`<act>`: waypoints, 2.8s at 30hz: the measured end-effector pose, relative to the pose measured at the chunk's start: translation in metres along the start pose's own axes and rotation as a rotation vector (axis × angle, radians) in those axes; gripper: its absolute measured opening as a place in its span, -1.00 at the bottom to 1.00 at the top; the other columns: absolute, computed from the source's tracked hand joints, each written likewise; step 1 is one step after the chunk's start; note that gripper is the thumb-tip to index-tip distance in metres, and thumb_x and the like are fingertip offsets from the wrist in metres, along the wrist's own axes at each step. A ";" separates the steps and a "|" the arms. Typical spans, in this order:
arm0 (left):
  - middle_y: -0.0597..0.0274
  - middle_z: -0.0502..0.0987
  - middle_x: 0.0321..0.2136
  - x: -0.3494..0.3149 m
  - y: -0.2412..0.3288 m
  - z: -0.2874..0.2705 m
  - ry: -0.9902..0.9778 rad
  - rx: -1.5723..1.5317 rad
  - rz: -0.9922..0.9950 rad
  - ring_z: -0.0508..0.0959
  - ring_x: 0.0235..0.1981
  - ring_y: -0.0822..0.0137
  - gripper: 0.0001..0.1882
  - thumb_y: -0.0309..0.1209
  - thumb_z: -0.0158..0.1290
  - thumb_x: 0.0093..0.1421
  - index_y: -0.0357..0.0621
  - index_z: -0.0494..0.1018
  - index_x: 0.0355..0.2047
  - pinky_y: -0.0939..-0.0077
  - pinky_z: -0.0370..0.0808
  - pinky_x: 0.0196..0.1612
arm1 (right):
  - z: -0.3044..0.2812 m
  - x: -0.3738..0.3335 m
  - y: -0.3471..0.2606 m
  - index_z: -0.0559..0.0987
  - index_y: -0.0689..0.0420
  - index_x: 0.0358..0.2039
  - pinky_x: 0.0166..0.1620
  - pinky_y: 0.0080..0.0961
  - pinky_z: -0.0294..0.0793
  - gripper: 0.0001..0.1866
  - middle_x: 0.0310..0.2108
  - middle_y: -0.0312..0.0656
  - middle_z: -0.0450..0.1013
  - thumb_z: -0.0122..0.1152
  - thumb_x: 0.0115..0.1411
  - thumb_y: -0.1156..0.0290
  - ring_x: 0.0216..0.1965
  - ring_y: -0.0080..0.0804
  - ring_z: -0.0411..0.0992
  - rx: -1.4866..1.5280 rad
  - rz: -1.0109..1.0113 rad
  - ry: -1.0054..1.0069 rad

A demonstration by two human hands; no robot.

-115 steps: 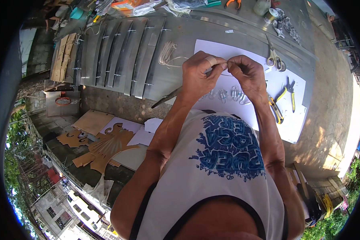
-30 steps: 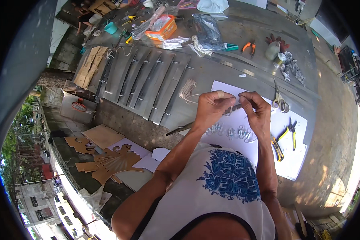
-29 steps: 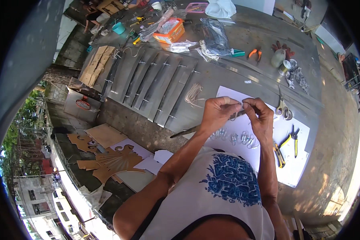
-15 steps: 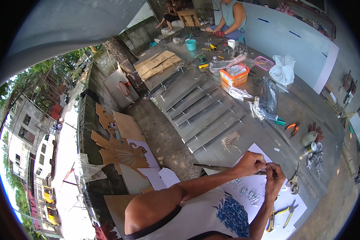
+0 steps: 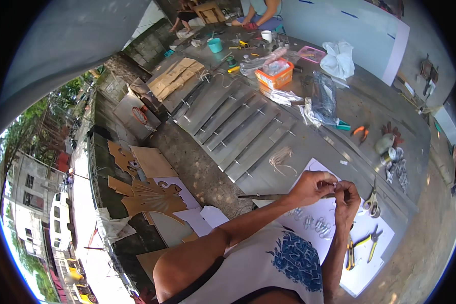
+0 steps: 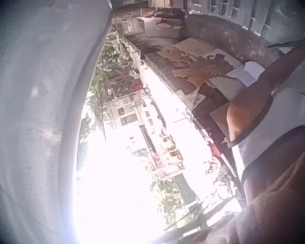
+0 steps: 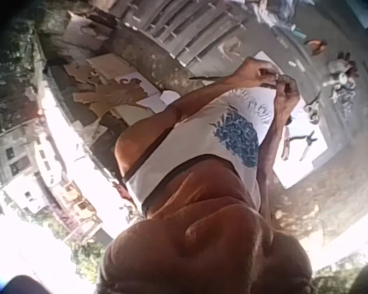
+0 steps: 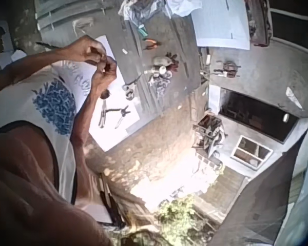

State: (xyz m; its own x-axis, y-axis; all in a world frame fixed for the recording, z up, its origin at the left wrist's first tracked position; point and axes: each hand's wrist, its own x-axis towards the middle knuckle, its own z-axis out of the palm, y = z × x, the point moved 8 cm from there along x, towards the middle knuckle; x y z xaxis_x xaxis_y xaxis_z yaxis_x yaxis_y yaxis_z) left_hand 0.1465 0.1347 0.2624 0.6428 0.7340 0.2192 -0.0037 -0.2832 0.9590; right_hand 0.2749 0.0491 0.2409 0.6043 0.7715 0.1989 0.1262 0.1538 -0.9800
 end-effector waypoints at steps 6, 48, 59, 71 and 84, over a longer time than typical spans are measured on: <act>0.22 0.66 -0.31 -0.001 -0.013 -0.005 0.082 -0.269 -0.019 0.62 -0.29 0.50 -0.81 -0.69 0.22 0.13 -0.31 0.61 -0.22 0.62 0.57 -0.21 | 0.005 -0.003 -0.016 0.63 0.29 -0.26 -0.32 -0.65 0.41 -0.85 -0.45 -0.28 0.55 0.22 0.26 0.47 -0.43 -0.66 0.41 -0.063 0.053 -0.070; 0.33 0.55 -0.39 0.001 -0.029 0.002 -0.122 -0.294 -0.063 0.56 -0.32 0.50 -0.84 -0.74 0.22 0.08 -0.27 0.53 -0.36 0.58 0.53 -0.17 | 0.006 -0.015 -0.038 0.61 0.26 -0.36 -0.37 -0.43 0.48 -0.89 -0.45 -0.10 0.54 0.20 0.06 0.63 -0.47 -0.25 0.52 -0.362 -0.189 -0.137; 0.35 0.49 -0.43 0.007 -0.031 0.011 -0.202 -0.130 0.033 0.52 -0.33 0.51 -0.80 -0.80 0.17 0.03 -0.26 0.49 -0.41 0.60 0.50 -0.21 | 0.005 -0.015 0.013 0.60 0.27 -0.44 -0.48 -0.63 0.26 -0.94 -0.59 -0.35 0.46 0.19 0.12 0.58 -0.56 -0.68 0.31 -0.095 0.094 -0.084; 0.11 0.59 -0.42 0.001 -0.020 -0.001 0.007 0.137 0.256 0.55 -0.45 0.26 -0.83 -0.52 0.28 0.08 -0.17 0.60 -0.29 0.37 0.48 -0.38 | 0.001 0.001 0.028 0.58 0.29 -0.40 -0.43 -0.71 0.22 -0.92 -0.54 -0.40 0.43 0.19 0.19 0.54 -0.50 -0.72 0.26 -0.060 0.163 -0.131; 0.16 0.52 -0.53 0.003 -0.015 -0.004 0.240 0.138 0.235 0.55 -0.52 0.34 -0.89 -0.61 0.15 0.12 -0.23 0.46 -0.34 0.47 0.46 -0.45 | 0.010 0.006 0.023 0.57 0.25 -0.38 -0.34 -0.73 0.30 -0.95 -0.44 -0.37 0.46 0.18 0.20 0.54 -0.43 -0.70 0.33 0.056 0.025 0.004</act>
State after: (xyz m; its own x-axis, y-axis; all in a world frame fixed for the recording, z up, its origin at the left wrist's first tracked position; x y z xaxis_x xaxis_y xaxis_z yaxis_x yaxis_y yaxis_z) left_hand 0.1454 0.1441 0.2497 0.4383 0.7586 0.4822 -0.0158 -0.5299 0.8479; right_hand 0.2734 0.0630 0.2197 0.6098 0.7731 0.1745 0.0668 0.1692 -0.9833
